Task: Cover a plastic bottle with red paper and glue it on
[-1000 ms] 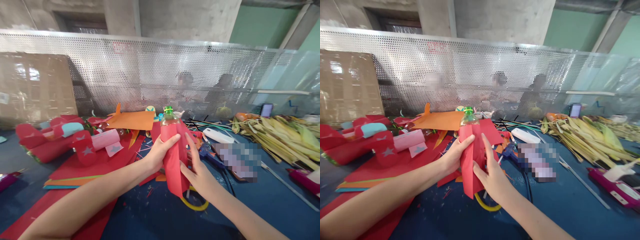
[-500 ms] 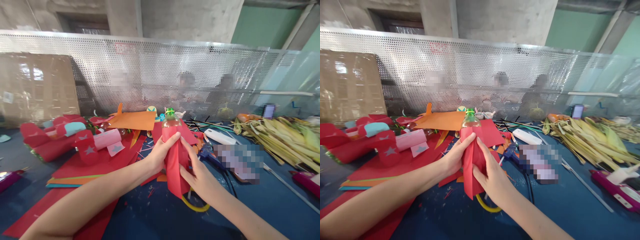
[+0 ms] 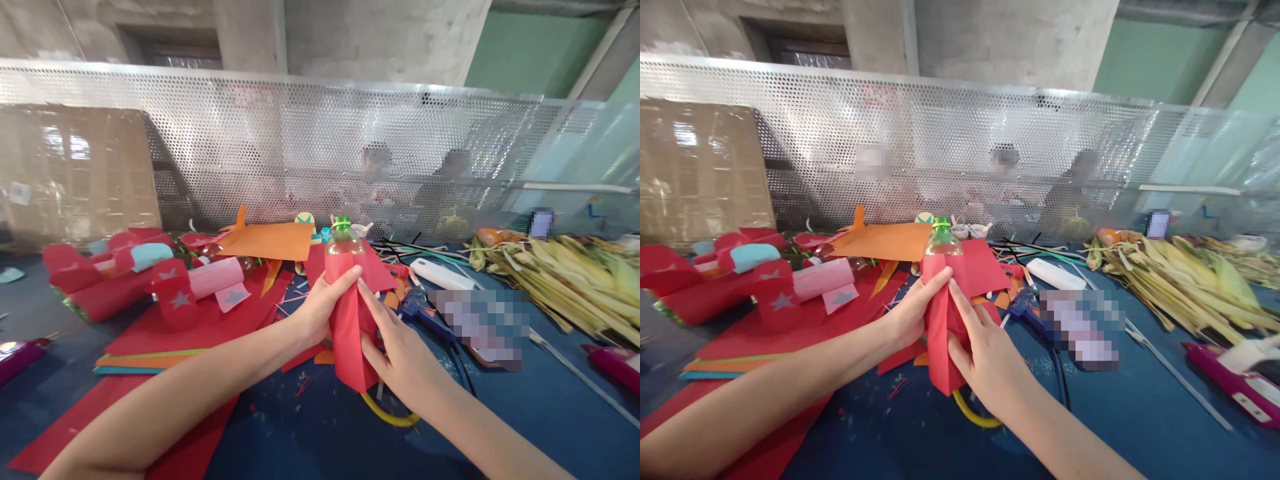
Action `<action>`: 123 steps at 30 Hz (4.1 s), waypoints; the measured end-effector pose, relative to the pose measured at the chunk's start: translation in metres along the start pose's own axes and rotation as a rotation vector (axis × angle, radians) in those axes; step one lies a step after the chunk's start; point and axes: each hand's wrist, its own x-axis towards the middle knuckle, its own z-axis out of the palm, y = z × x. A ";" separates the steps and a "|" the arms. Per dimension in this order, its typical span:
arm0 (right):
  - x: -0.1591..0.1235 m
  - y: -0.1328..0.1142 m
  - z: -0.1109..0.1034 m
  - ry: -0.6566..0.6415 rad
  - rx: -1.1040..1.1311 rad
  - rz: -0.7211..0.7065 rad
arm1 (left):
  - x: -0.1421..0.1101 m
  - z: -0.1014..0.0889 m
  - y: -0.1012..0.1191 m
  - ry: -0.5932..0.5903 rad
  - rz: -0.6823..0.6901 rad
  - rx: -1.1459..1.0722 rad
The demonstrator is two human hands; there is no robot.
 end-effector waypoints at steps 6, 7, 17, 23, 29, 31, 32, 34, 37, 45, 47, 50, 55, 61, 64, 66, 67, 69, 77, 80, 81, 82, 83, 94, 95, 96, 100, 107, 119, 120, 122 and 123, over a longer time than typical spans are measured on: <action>0.000 -0.001 0.000 0.016 0.001 0.009 | -0.002 0.002 0.000 -0.009 -0.017 0.004; 0.000 -0.001 -0.001 0.016 -0.001 0.019 | -0.003 0.003 0.001 -0.012 -0.015 0.001; -0.001 -0.002 0.004 0.045 0.221 0.105 | -0.005 0.008 0.001 0.030 -0.042 -0.039; -0.002 -0.005 0.003 -0.067 0.677 0.237 | -0.002 0.007 0.010 0.117 -0.004 -0.080; -0.002 -0.018 0.004 -0.102 0.549 0.305 | 0.002 0.005 0.004 0.253 0.135 -0.140; -0.004 -0.019 0.006 -0.083 0.454 0.286 | 0.003 0.005 0.002 0.260 0.182 -0.154; -0.005 -0.018 0.008 -0.066 0.405 0.270 | 0.003 0.005 0.002 0.263 0.195 -0.157; -0.007 -0.015 0.012 -0.012 0.313 0.245 | 0.004 0.004 0.001 0.271 0.202 -0.154; -0.008 -0.013 0.015 0.131 0.255 0.212 | 0.006 0.002 0.002 0.291 0.199 -0.144; -0.004 -0.017 0.015 0.233 0.295 0.120 | 0.009 0.000 0.002 0.317 0.241 -0.151; -0.004 -0.015 0.016 0.227 0.304 0.124 | 0.008 0.000 0.002 0.328 0.239 -0.147; -0.003 -0.011 0.018 0.241 0.303 0.136 | 0.008 0.000 0.004 0.339 0.253 -0.142; -0.002 -0.008 0.016 0.221 0.327 0.157 | 0.008 0.000 0.006 0.328 0.233 -0.142; -0.003 -0.007 0.018 0.234 0.322 0.161 | 0.006 0.001 0.008 0.314 0.238 -0.163; -0.001 -0.004 0.018 0.275 0.436 0.191 | 0.005 0.002 0.009 0.319 0.225 -0.167; 0.003 -0.002 0.017 0.295 0.588 0.184 | 0.004 0.002 0.011 0.315 0.221 -0.169; 0.004 -0.002 0.016 0.284 0.670 0.185 | 0.005 0.002 0.012 0.312 0.218 -0.171; 0.007 -0.001 0.013 0.206 0.811 0.221 | 0.005 0.002 0.013 0.302 0.203 -0.171; 0.007 -0.004 0.008 0.087 0.680 0.231 | 0.011 -0.002 0.013 0.240 0.184 -0.136; 0.007 -0.001 0.009 0.103 0.682 0.224 | 0.012 -0.004 0.015 0.171 0.190 -0.068; 0.008 0.000 0.009 0.109 0.681 0.229 | 0.012 -0.005 0.017 0.142 0.193 -0.048; 0.008 0.001 0.009 0.118 0.677 0.238 | 0.013 -0.006 0.019 0.112 0.198 -0.036; 0.008 0.002 0.008 0.124 0.673 0.249 | 0.013 -0.007 0.022 0.083 0.203 -0.031; 0.007 0.003 0.002 0.118 0.618 0.282 | 0.017 -0.011 0.036 0.015 0.198 0.005; 0.007 0.003 0.001 0.119 0.609 0.278 | 0.018 -0.012 0.036 0.021 0.207 0.021; 0.007 0.004 0.001 0.117 0.598 0.277 | 0.019 -0.013 0.036 0.024 0.218 0.035; 0.009 0.009 -0.001 0.112 0.566 0.257 | 0.026 -0.018 0.037 0.004 0.261 0.073; 0.016 0.022 -0.017 0.055 0.538 0.276 | 0.041 -0.037 0.054 -0.037 0.253 0.198; 0.015 0.025 -0.040 -0.222 0.395 0.272 | -0.002 -0.026 0.075 -0.404 0.547 1.170; 0.014 0.023 -0.042 -0.253 0.394 0.216 | -0.006 -0.023 0.071 -0.433 0.528 1.199; 0.013 0.020 -0.045 -0.293 0.393 0.130 | -0.008 -0.022 0.062 -0.473 0.491 1.255; 0.013 0.019 -0.047 -0.305 0.391 0.112 | -0.007 -0.023 0.059 -0.489 0.460 1.284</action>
